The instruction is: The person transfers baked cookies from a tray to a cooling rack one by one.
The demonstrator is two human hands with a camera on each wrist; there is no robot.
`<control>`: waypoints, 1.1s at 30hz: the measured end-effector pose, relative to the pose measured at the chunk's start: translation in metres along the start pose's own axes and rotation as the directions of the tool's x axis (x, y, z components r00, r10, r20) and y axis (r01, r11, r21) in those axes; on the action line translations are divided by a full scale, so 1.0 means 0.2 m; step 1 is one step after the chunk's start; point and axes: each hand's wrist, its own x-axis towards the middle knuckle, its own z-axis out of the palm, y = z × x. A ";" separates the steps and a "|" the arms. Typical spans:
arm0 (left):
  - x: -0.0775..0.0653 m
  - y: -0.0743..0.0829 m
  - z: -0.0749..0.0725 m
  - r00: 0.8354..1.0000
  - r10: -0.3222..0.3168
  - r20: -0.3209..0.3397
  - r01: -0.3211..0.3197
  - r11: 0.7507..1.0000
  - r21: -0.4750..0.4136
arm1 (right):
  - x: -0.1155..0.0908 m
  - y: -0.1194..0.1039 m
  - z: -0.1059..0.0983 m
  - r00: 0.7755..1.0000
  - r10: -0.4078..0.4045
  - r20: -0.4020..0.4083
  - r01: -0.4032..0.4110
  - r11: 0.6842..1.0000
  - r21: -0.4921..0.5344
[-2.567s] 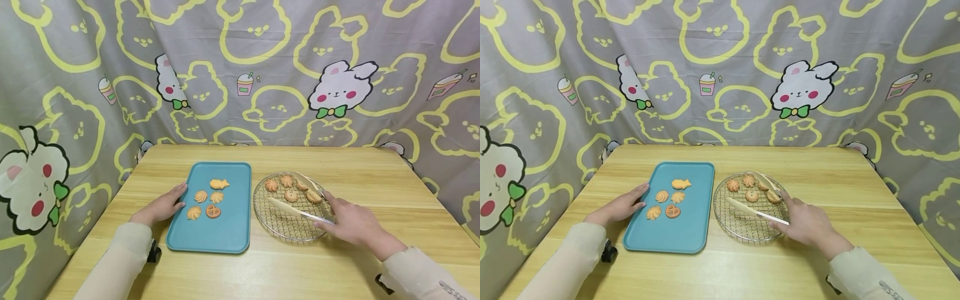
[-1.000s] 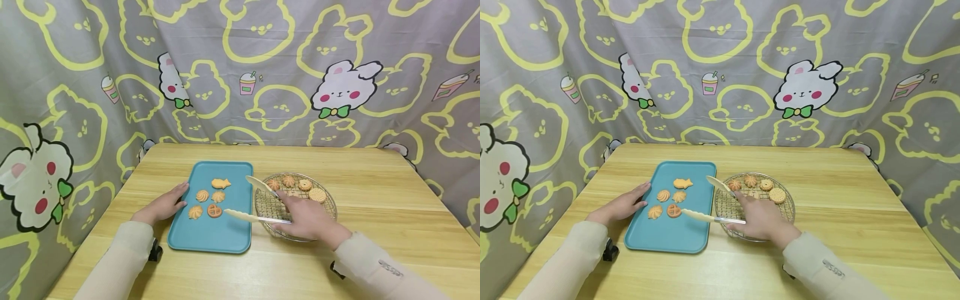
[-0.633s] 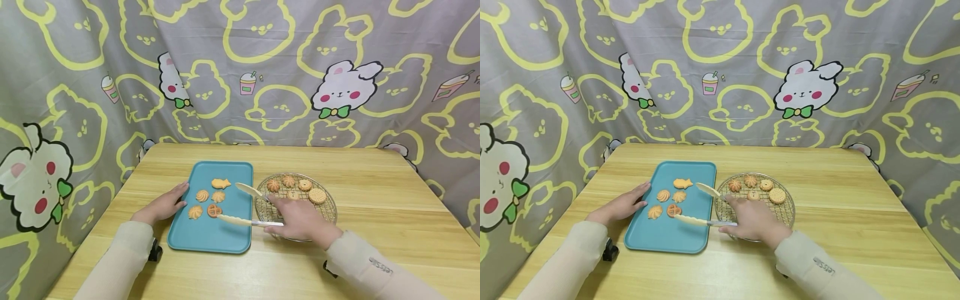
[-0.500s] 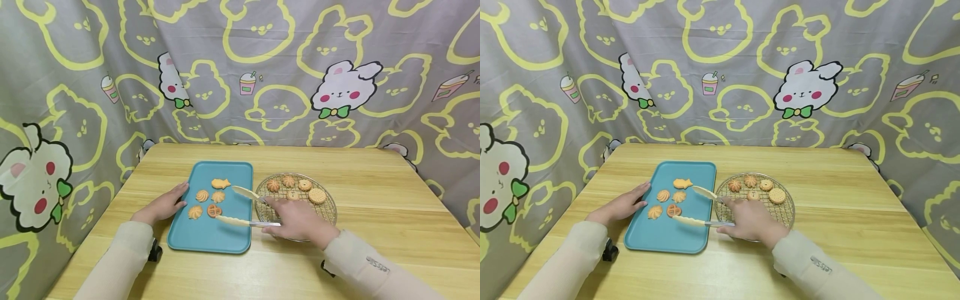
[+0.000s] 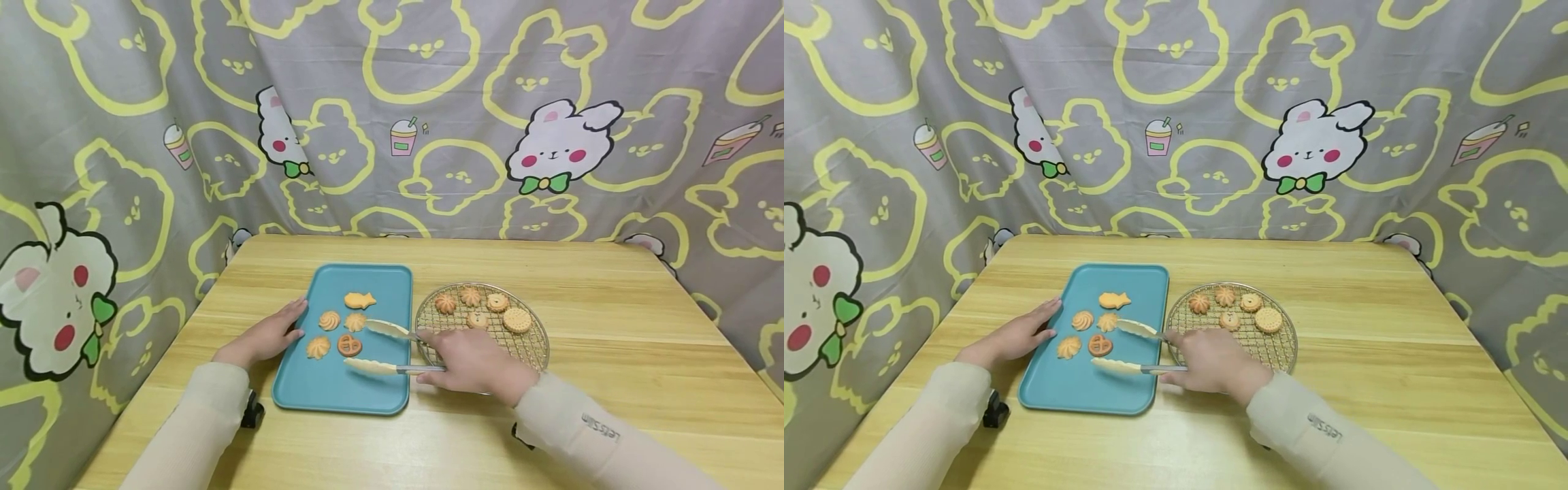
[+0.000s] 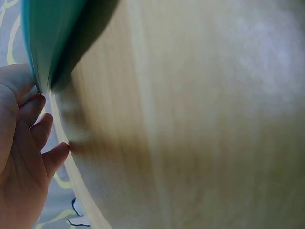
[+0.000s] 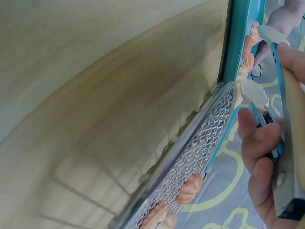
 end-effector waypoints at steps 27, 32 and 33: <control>0.00 0.01 0.00 1.000 -0.003 -0.002 0.003 1.000 0.008 | 0.10 -0.08 0.01 0.998 -0.030 0.049 0.032 0.999 -0.027; 0.00 0.01 0.00 1.000 -0.002 0.000 0.002 1.000 0.004 | 0.11 -0.08 0.01 0.998 -0.025 0.059 0.027 0.999 -0.026; 0.00 0.01 0.00 1.000 -0.005 0.002 0.005 1.000 0.002 | 0.11 -0.08 0.02 0.998 -0.025 0.060 0.027 0.999 -0.027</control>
